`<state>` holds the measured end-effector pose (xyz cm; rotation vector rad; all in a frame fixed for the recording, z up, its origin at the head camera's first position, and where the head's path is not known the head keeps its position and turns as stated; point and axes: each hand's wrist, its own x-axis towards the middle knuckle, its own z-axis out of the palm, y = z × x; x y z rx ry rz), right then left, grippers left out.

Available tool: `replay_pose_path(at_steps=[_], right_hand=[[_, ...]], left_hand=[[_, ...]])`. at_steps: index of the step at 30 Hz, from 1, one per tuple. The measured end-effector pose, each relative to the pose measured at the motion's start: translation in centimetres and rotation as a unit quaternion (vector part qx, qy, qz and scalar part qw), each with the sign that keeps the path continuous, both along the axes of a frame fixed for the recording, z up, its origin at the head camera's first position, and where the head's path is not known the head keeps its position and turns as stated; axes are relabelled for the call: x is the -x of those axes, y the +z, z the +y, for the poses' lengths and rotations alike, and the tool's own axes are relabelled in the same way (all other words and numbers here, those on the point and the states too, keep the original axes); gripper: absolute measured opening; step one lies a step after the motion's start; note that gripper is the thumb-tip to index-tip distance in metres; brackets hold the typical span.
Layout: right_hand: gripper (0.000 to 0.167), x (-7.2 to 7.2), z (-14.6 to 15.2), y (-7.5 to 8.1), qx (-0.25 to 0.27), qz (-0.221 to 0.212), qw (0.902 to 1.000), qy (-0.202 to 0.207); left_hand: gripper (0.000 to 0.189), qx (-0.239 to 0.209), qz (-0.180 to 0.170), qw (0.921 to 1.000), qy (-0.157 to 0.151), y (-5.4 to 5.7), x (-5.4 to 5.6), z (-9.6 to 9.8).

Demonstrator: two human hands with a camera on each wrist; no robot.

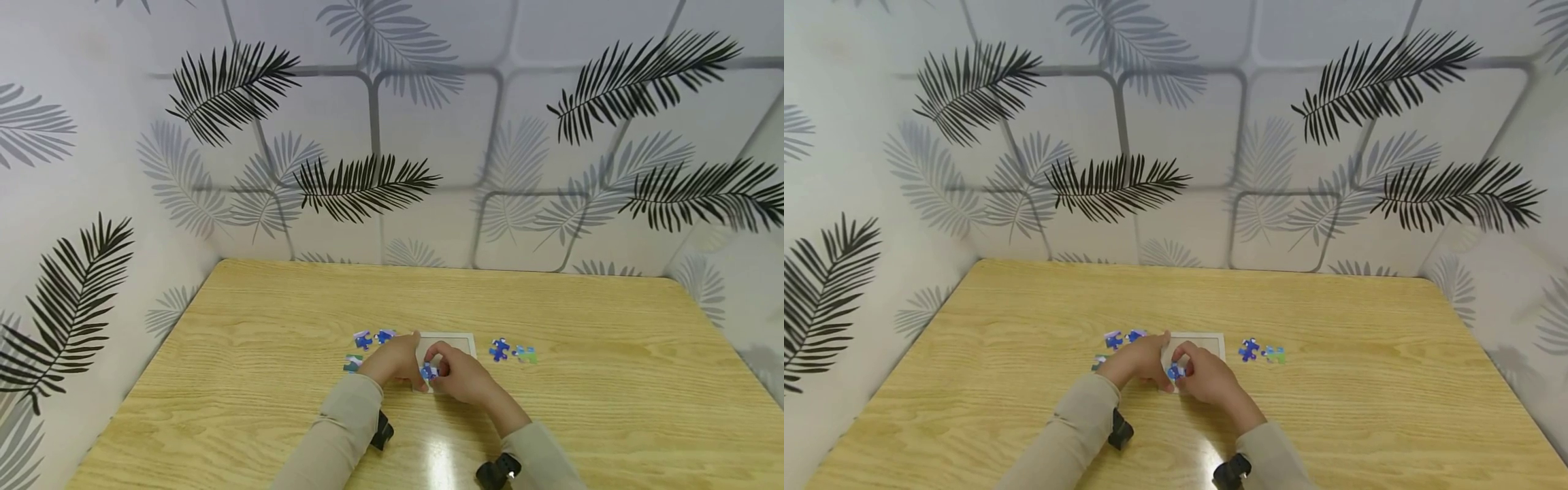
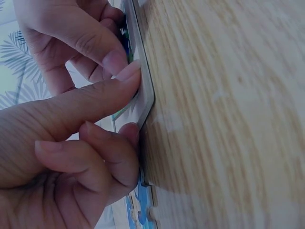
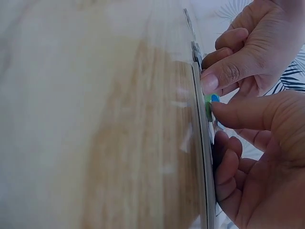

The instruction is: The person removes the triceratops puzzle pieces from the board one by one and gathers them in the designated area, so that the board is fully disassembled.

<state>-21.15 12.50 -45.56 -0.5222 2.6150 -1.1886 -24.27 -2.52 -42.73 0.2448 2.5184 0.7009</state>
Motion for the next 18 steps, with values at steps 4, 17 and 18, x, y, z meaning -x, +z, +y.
replay_pose_path(at_steps=[4,17,18], right_hand=[[0.023,0.09,-0.07,-0.05,0.011,-0.009,0.9998,-0.017],[0.01,0.18,-0.1,-0.07,0.113,-0.068,0.9886,-0.072],[0.01,0.18,-0.17,-0.11,0.114,-0.069,0.988,-0.079]], left_hand=[[0.104,0.002,0.004,1.0,0.0,-0.01,0.01,0.0],[0.105,-0.013,0.002,0.9999,0.005,0.1,-0.08,-0.06],[0.106,-0.014,0.0,0.9999,0.006,0.1,-0.1,-0.07]])
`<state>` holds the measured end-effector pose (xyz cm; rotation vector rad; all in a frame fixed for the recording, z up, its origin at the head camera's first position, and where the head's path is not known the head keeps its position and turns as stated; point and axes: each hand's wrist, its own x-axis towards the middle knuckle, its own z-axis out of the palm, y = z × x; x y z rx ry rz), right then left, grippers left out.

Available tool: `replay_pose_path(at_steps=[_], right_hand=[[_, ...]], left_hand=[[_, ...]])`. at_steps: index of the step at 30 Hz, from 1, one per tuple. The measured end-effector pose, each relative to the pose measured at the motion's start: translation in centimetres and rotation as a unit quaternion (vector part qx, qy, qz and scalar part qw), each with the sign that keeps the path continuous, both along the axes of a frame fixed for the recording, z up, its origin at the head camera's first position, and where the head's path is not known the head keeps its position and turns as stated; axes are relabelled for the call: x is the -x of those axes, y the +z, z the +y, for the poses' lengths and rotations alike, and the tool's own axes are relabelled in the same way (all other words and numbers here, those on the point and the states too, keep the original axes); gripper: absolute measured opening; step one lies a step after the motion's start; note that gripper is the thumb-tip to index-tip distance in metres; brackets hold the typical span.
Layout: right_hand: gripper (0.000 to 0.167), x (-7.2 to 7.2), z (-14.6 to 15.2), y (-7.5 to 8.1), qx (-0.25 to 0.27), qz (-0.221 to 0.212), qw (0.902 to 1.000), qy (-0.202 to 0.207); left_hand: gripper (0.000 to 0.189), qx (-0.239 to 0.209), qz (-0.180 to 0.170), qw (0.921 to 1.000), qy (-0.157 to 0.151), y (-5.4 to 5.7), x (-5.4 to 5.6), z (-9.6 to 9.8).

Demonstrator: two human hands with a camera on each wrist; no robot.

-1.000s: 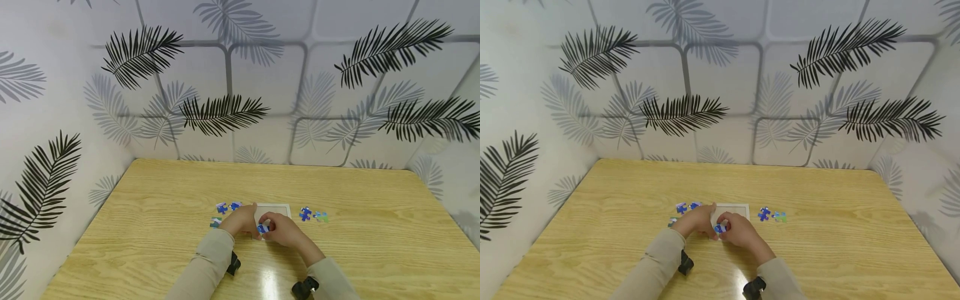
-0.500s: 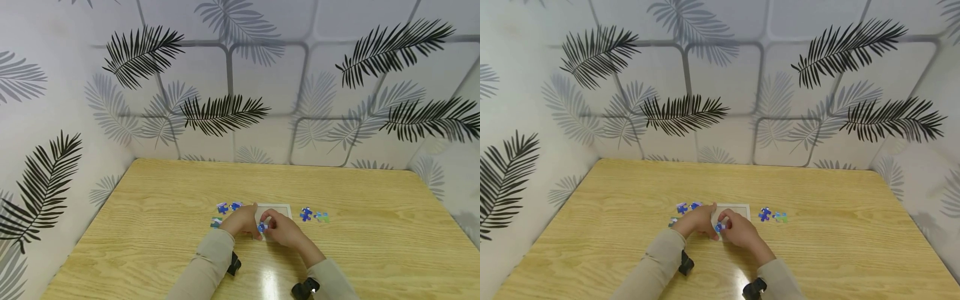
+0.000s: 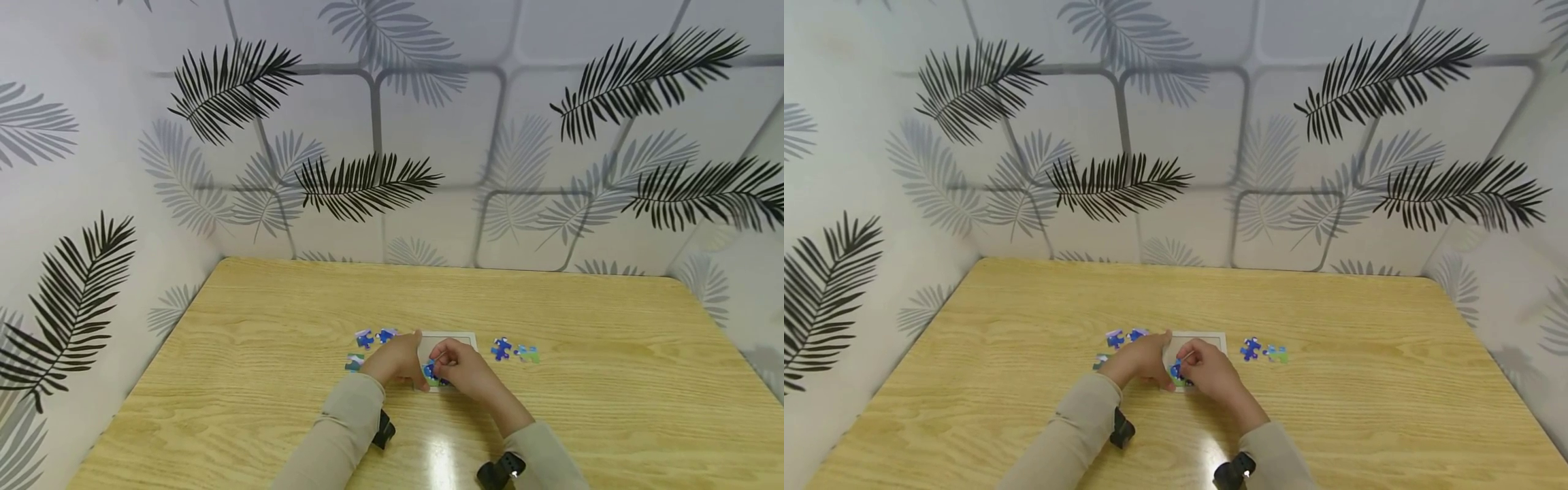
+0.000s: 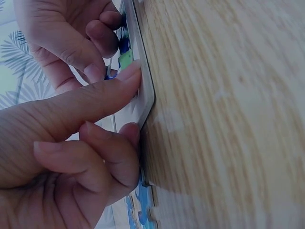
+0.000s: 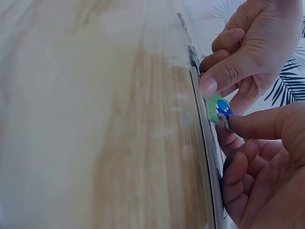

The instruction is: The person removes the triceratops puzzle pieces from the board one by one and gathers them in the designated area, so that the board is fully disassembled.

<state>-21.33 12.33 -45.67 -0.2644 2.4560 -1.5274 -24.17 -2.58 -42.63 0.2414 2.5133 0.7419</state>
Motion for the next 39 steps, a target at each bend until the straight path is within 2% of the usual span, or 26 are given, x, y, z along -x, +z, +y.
replay_pose_path(at_steps=[10,15,19,30,39], right_hand=[[0.007,0.0,-0.1,-0.1,0.003,-0.016,0.997,-0.076],[0.009,0.4,0.8,0.1,0.018,-0.031,0.9933,-0.11],[0.011,0.6,1.8,0.2,0.011,-0.035,0.9917,-0.123],[0.017,0.2,6.2,0.7,-0.029,-0.032,0.9894,-0.139],[0.014,-0.2,9.2,0.5,-0.071,-0.038,0.9894,-0.121]], left_hand=[[0.106,0.001,-0.008,0.9999,0.007,-0.3,0.0,0.2],[0.105,0.006,-0.012,0.9999,0.01,-0.3,0.1,0.3],[0.105,0.008,-0.014,0.9998,0.015,-0.3,0.1,0.3],[0.105,-0.004,-0.018,0.9996,0.022,-0.3,-0.1,0.3],[0.107,0.006,-0.015,0.9998,0.013,-0.5,0.2,0.3]])
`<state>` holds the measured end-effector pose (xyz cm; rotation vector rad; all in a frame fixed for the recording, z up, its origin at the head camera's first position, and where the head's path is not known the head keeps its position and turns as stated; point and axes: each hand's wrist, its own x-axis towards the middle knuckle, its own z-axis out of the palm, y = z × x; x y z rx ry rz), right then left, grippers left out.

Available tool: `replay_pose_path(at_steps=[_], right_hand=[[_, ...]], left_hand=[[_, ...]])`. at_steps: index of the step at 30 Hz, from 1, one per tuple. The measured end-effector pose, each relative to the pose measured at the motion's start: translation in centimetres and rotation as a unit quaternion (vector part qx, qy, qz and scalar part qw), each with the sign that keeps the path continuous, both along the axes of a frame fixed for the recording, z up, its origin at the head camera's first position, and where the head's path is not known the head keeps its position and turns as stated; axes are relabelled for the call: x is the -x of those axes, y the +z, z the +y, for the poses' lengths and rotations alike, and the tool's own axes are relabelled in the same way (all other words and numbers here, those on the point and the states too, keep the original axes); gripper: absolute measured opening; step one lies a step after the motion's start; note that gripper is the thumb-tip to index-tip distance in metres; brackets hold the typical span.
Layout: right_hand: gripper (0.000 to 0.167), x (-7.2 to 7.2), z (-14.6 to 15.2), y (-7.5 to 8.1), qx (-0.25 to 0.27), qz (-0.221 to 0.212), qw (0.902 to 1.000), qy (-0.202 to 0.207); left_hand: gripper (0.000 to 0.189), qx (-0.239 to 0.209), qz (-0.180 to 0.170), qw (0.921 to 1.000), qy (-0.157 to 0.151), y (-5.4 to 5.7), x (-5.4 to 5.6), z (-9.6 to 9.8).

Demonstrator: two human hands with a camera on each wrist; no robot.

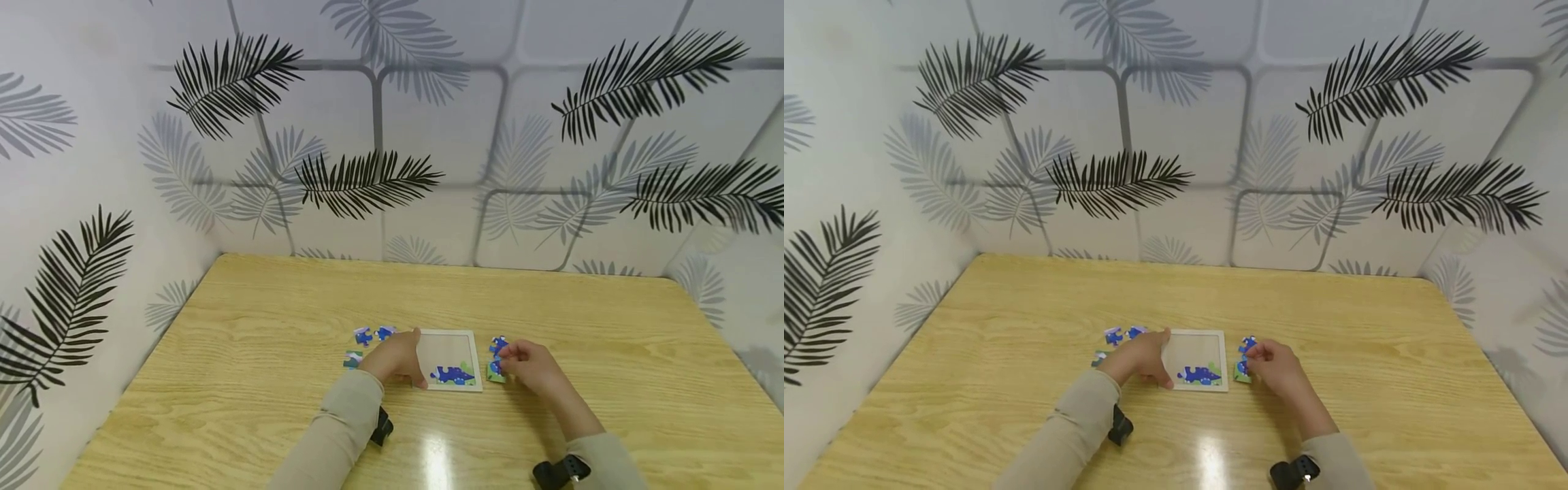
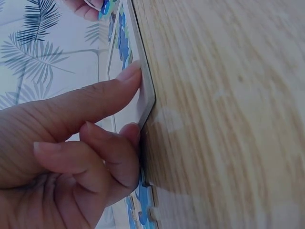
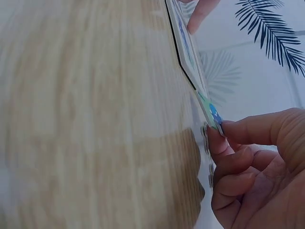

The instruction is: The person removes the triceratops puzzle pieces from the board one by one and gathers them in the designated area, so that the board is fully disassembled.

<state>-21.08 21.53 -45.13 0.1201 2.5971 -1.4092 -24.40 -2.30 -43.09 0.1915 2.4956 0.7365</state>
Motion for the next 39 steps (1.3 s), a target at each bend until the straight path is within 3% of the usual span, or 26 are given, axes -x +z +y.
replay_pose_path(at_steps=[18,29,39], right_hand=[[0.016,-0.3,0.8,0.0,-0.078,0.027,0.9966,-0.006],[0.013,-0.2,-0.2,0.6,-0.082,0.033,0.9961,-0.007],[0.011,-0.8,-3.3,0.6,-0.038,0.054,0.9949,0.076]], left_hand=[[0.106,-0.003,-0.006,0.9999,0.01,0.1,0.2,-0.1],[0.106,0.016,0.006,0.9999,-0.001,0.3,0.3,0.0],[0.106,0.023,-0.007,0.9997,0.001,0.2,0.1,0.0]])
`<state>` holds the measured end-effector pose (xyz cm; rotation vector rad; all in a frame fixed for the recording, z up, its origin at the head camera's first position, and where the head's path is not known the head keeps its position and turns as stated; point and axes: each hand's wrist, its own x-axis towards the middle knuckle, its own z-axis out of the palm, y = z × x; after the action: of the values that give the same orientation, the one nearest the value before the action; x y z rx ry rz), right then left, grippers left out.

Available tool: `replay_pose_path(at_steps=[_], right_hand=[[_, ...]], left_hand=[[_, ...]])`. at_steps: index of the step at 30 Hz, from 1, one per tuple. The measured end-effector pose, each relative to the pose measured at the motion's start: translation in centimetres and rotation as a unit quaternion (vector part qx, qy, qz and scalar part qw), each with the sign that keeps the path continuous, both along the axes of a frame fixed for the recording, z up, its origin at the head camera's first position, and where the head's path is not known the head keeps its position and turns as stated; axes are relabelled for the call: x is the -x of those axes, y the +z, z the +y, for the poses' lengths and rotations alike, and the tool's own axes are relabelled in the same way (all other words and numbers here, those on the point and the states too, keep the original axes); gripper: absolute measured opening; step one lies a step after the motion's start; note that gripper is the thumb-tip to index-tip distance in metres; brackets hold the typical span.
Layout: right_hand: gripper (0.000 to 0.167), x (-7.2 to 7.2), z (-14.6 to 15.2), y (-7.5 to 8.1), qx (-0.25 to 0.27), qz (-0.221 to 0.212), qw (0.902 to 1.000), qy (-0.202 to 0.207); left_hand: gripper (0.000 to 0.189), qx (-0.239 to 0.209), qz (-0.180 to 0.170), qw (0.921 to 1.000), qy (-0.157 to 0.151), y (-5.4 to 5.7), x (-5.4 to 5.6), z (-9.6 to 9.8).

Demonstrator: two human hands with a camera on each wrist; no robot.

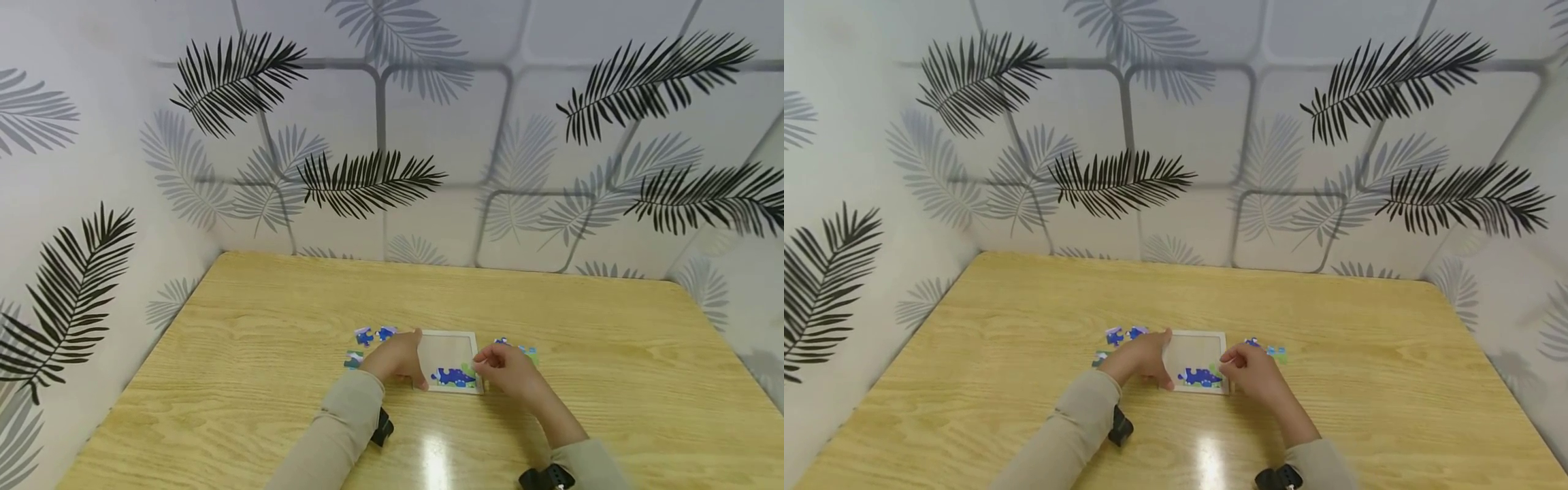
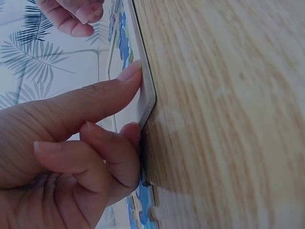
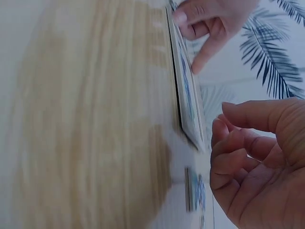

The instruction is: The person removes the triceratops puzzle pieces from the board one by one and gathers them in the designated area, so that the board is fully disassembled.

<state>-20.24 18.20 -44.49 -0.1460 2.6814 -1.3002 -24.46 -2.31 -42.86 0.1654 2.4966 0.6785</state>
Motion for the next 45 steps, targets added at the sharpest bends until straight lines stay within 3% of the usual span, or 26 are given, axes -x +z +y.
replay_pose_path(at_steps=[6,13,27,35,45], right_hand=[[0.011,-0.1,-2.2,-0.4,0.003,-0.003,0.9996,0.027],[0.012,-0.1,-3.6,-0.5,-0.03,0.0,0.9991,0.031],[0.017,0.0,-4.0,-0.2,-0.082,0.025,0.9943,0.063],[0.018,0.3,-4.0,-0.2,-0.077,0.01,0.9946,0.069],[0.024,0.2,-3.9,-0.3,-0.073,0.008,0.995,0.067]], left_hand=[[0.104,0.001,0.004,1.0,0.004,-0.1,-0.2,0.0],[0.105,-0.005,0.009,0.9999,0.002,0.0,-0.3,-0.1],[0.105,-0.009,0.01,0.9999,-0.002,0.1,-0.1,-0.1],[0.106,-0.014,0.03,0.9992,-0.024,-0.1,0.1,-0.2],[0.106,-0.008,0.027,0.9993,-0.023,-0.2,-0.1,-0.1]])
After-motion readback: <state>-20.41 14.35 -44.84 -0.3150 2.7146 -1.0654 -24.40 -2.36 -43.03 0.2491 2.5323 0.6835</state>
